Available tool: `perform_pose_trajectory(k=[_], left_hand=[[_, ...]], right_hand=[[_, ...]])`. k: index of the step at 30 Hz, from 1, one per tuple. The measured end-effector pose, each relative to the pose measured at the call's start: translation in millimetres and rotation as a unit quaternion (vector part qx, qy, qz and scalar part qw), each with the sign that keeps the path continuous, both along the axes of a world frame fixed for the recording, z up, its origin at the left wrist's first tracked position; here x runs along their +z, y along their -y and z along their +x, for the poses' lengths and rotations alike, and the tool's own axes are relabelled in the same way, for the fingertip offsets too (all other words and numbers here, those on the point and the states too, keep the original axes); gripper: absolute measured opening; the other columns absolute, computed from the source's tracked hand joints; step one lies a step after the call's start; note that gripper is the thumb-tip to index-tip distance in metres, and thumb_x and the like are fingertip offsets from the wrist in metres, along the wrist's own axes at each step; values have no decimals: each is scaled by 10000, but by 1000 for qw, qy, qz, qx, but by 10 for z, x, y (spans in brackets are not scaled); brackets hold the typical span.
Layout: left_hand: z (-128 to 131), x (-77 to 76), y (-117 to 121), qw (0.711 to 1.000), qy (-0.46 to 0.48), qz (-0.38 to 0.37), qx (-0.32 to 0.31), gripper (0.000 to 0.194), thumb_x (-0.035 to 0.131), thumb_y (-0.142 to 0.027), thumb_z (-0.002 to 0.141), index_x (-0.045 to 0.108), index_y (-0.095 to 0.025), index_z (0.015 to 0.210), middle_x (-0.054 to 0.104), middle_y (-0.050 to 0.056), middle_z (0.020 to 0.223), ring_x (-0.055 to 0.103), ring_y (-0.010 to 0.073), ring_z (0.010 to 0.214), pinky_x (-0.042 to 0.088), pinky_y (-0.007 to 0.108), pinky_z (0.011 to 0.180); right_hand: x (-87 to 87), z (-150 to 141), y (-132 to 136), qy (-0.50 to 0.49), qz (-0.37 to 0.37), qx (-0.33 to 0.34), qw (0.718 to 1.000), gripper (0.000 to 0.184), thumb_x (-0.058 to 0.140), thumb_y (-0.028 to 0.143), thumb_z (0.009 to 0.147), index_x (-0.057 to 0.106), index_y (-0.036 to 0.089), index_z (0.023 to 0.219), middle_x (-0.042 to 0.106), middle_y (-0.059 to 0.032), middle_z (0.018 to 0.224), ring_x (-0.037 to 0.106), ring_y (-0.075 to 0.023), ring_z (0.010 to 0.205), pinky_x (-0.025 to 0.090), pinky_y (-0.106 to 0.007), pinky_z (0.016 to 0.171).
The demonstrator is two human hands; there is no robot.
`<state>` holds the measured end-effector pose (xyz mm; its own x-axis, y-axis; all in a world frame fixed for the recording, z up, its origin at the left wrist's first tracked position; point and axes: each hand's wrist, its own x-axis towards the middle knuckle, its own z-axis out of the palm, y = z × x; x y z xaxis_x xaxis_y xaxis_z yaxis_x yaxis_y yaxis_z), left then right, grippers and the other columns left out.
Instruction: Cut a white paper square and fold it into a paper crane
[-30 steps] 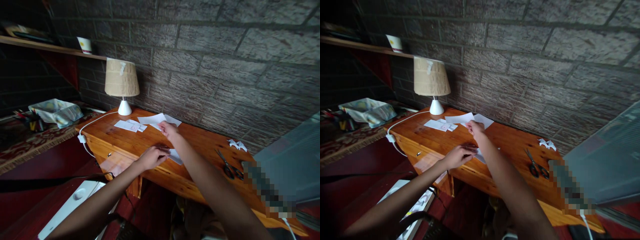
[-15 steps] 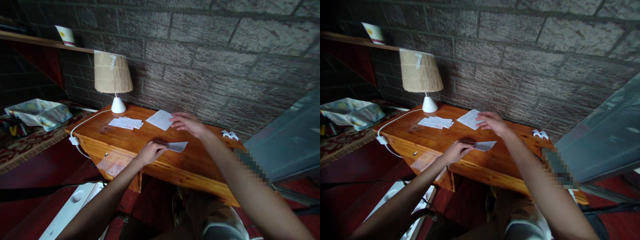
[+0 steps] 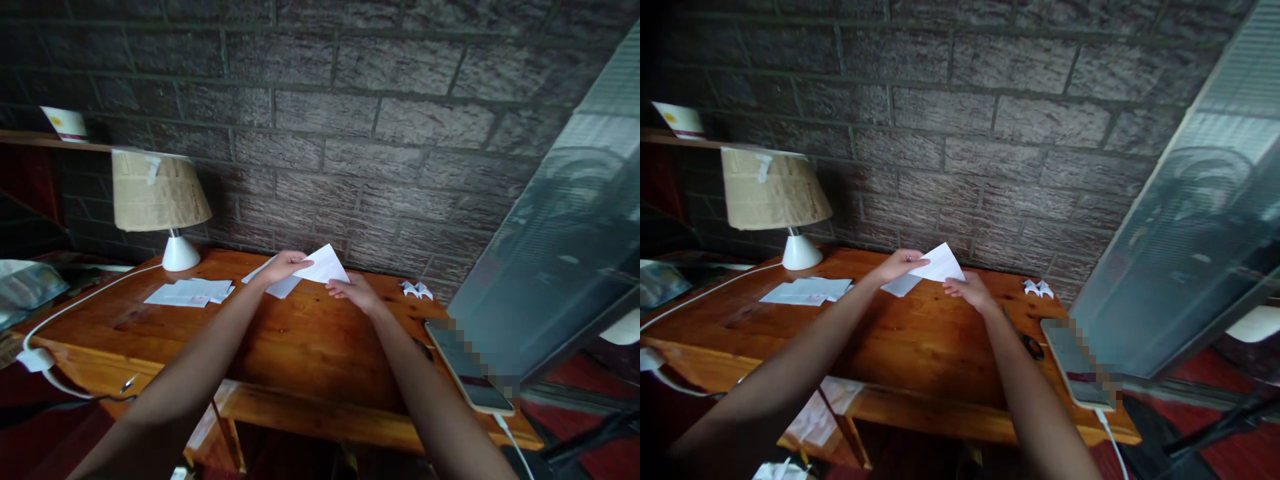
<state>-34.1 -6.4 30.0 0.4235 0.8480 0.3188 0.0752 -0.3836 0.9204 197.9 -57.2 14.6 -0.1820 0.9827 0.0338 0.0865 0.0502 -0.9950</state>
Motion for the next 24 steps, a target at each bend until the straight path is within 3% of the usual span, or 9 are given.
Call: perform_pose_trajectory(k=[2,5,8,10,15,24], left_hand=[[95,-176,-121,993,90,-50,56,381,807,-429,631,716,-128,847,688,29,752,572,117,635,395,199,565],[159,-457,-164,956,217,-163,108,501,843,-366,606,673,-183,1040,719,42,909,657,135,761,477,218,668],[258,-571,-103,944,245,-219,41,382,862,-318,588,669,-158,876,724,71,961,687,173,896,509,263,790],[360,-541,-51,945,240,-221,24,345,874,-277,565,676,-137,811,730,70,905,685,171,872,509,287,833],[460,-360,36,934,295,-199,42,351,865,-281,581,709,-151,868,744,59,919,671,147,831,504,269,791],[318,-284,85,917,346,-190,51,297,860,-224,581,714,-146,828,740,52,891,672,152,860,512,299,852]], right_hand=[[-64,39,-96,-13,0,-14,1000,202,779,303,705,718,137,803,755,-93,817,688,-134,658,521,-220,606],[-163,88,-127,-43,-13,-46,998,179,780,278,709,720,136,799,761,-99,828,686,-129,629,500,-203,561],[-240,45,-86,-87,7,-94,992,179,759,275,737,718,153,861,764,-89,885,684,-112,631,478,-185,549],[-261,-13,-48,-85,5,-77,993,195,750,279,742,721,157,891,763,-87,896,689,-118,633,476,-190,552],[-213,-9,42,-67,35,-35,997,230,778,298,683,734,159,861,757,-63,889,688,-121,667,474,-197,589],[-122,169,59,-174,37,-82,981,259,778,265,663,720,220,912,759,-8,842,655,-83,634,459,-173,584]])
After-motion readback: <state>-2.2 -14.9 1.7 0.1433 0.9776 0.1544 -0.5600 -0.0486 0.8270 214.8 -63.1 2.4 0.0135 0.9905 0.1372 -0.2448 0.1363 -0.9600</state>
